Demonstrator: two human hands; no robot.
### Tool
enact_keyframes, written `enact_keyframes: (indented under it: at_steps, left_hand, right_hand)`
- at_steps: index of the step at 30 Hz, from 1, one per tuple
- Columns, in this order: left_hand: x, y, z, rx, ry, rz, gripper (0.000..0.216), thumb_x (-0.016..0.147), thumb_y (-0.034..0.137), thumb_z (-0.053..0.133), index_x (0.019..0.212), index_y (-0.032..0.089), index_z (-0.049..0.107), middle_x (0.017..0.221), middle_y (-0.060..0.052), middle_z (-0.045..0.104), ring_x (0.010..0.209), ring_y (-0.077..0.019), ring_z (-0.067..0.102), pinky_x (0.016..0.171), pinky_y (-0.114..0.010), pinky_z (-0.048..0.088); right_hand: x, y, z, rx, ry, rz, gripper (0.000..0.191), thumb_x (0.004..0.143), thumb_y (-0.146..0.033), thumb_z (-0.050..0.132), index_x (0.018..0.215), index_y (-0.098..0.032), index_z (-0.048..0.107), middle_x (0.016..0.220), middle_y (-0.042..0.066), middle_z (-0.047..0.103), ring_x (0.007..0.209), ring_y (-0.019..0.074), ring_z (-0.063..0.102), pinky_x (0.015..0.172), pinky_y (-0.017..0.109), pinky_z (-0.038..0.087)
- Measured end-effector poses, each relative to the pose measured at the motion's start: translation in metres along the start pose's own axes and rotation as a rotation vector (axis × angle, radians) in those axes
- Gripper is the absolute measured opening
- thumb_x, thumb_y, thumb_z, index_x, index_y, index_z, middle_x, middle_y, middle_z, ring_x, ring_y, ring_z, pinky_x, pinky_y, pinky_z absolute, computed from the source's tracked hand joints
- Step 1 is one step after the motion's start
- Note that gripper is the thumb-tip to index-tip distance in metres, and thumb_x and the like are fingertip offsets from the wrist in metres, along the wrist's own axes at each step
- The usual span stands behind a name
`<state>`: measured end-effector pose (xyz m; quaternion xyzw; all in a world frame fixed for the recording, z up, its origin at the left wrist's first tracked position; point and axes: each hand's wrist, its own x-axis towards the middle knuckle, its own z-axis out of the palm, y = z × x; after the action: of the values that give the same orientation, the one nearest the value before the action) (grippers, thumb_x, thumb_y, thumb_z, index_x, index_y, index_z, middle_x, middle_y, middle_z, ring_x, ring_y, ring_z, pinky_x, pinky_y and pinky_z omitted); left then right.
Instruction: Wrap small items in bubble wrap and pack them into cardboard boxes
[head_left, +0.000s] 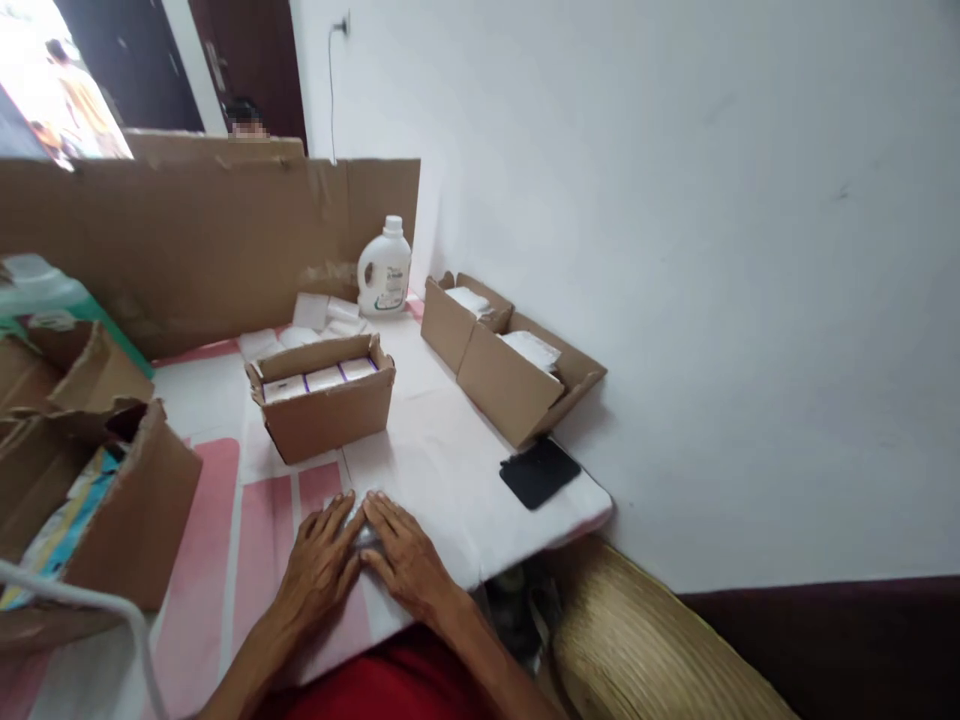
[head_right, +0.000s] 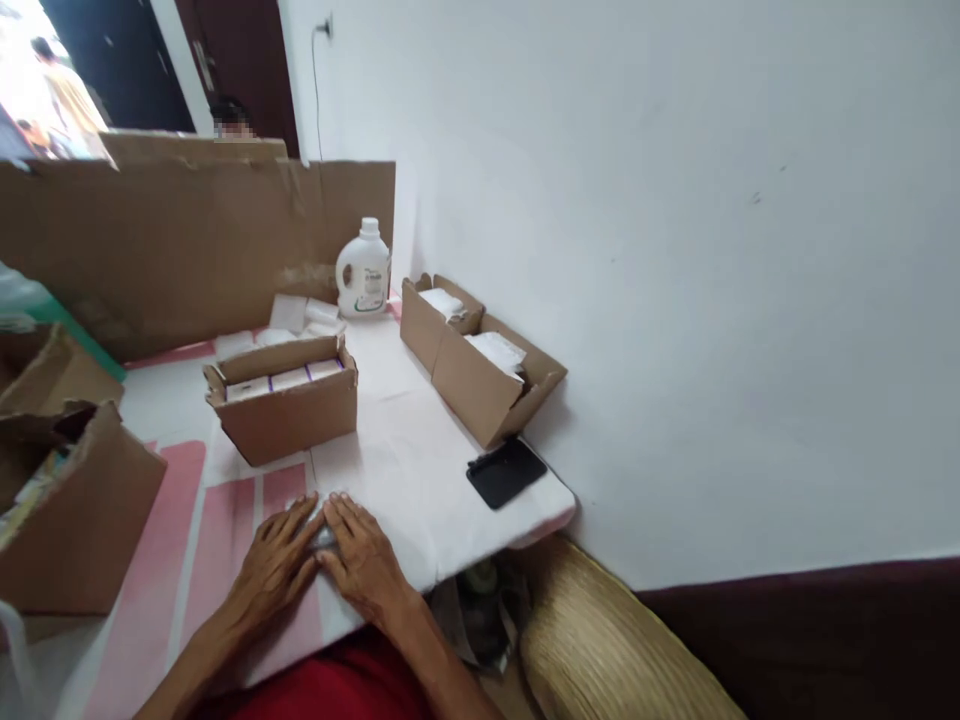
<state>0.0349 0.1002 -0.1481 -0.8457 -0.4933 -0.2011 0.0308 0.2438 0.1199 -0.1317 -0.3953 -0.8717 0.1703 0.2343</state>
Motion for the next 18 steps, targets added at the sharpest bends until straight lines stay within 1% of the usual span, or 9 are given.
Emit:
enact_keyframes:
  at_steps: [2, 4, 6, 8, 10, 12, 14, 16, 18]
  left_hand:
    - [0.000, -0.009, -0.002, -0.066, 0.020, 0.037, 0.056, 0.095, 0.026, 0.050, 0.150, 0.023, 0.044, 0.145, -0.014, 0.059, 0.133, -0.0258, 0.055, 0.103, -0.042, 0.048]
    - [0.002, -0.017, -0.003, -0.112, 0.067, 0.084, 0.050, 0.093, 0.020, 0.047, 0.143, 0.021, 0.051, 0.136, -0.014, 0.065, 0.126, -0.0253, 0.061, 0.100, -0.042, 0.052]
    - [0.007, -0.020, -0.008, -0.128, 0.113, 0.118, 0.046, 0.091, 0.014, 0.044, 0.133, 0.022, 0.059, 0.125, -0.012, 0.071, 0.117, -0.0238, 0.066, 0.096, -0.040, 0.056]
    - [0.018, -0.020, -0.021, -0.132, 0.153, 0.123, 0.043, 0.089, 0.011, 0.044, 0.126, 0.024, 0.062, 0.118, -0.009, 0.074, 0.110, -0.0214, 0.069, 0.092, -0.037, 0.058]
    - [0.034, -0.018, -0.044, -0.118, 0.209, 0.069, 0.041, 0.091, 0.016, 0.050, 0.130, 0.026, 0.059, 0.124, -0.009, 0.071, 0.113, -0.0213, 0.068, 0.094, -0.036, 0.058]
    - [0.053, -0.018, -0.074, -0.102, 0.301, -0.029, 0.049, 0.092, 0.025, 0.057, 0.141, 0.025, 0.049, 0.140, -0.012, 0.061, 0.127, -0.0240, 0.060, 0.101, -0.040, 0.055]
    - [0.072, -0.023, -0.102, -0.079, 0.417, -0.102, 0.056, 0.094, 0.027, 0.057, 0.147, 0.024, 0.042, 0.149, -0.014, 0.052, 0.136, -0.0251, 0.052, 0.106, -0.041, 0.050]
    - [0.088, -0.034, -0.119, 0.003, 0.512, -0.143, 0.057, 0.094, 0.026, 0.056, 0.149, 0.023, 0.039, 0.150, -0.015, 0.050, 0.138, -0.0269, 0.049, 0.109, -0.044, 0.047]
    - [0.101, -0.047, -0.123, 0.129, 0.539, -0.169, 0.058, 0.094, 0.027, 0.057, 0.149, 0.019, 0.040, 0.145, -0.017, 0.054, 0.136, -0.0308, 0.050, 0.110, -0.049, 0.044]
  right_hand:
    - [0.002, 0.002, -0.003, 0.000, -0.016, -0.026, 0.072, 0.090, -0.024, 0.064, 0.154, -0.010, 0.034, 0.155, 0.019, 0.046, 0.145, 0.0300, 0.041, 0.117, 0.047, 0.042]
    - [0.007, 0.001, -0.002, -0.036, -0.003, -0.065, 0.065, 0.085, -0.019, 0.068, 0.145, -0.008, 0.044, 0.147, 0.020, 0.054, 0.137, 0.0321, 0.050, 0.112, 0.047, 0.047]
    - [0.016, -0.001, -0.001, -0.100, 0.037, -0.096, 0.042, 0.083, -0.012, 0.067, 0.124, -0.013, 0.059, 0.126, 0.015, 0.068, 0.117, 0.0303, 0.063, 0.099, 0.044, 0.053]
    - [0.030, -0.003, -0.009, -0.153, 0.101, -0.114, 0.020, 0.084, -0.006, 0.063, 0.099, -0.018, 0.065, 0.099, 0.008, 0.072, 0.094, 0.0256, 0.067, 0.083, 0.039, 0.055]
    - [0.048, -0.007, -0.033, -0.138, 0.187, -0.134, 0.015, 0.085, -0.006, 0.061, 0.087, -0.020, 0.063, 0.085, 0.004, 0.069, 0.082, 0.0225, 0.064, 0.076, 0.035, 0.052]
    - [0.072, -0.013, -0.073, -0.049, 0.273, -0.173, 0.013, 0.088, -0.009, 0.061, 0.089, -0.022, 0.062, 0.086, 0.003, 0.067, 0.084, 0.0213, 0.062, 0.078, 0.033, 0.050]
    - [0.103, -0.021, -0.119, 0.033, 0.353, -0.215, 0.011, 0.091, -0.012, 0.060, 0.095, -0.022, 0.063, 0.092, 0.004, 0.066, 0.088, 0.0202, 0.061, 0.078, 0.030, 0.050]
    - [0.139, -0.026, -0.155, -0.017, 0.485, -0.249, 0.009, 0.095, -0.015, 0.057, 0.097, -0.021, 0.064, 0.093, 0.005, 0.065, 0.088, 0.0204, 0.060, 0.080, 0.031, 0.049]
    - [0.178, -0.029, -0.171, -0.172, 0.521, -0.294, 0.012, 0.098, -0.016, 0.054, 0.095, -0.020, 0.065, 0.092, 0.007, 0.066, 0.090, 0.0224, 0.058, 0.083, 0.033, 0.048]
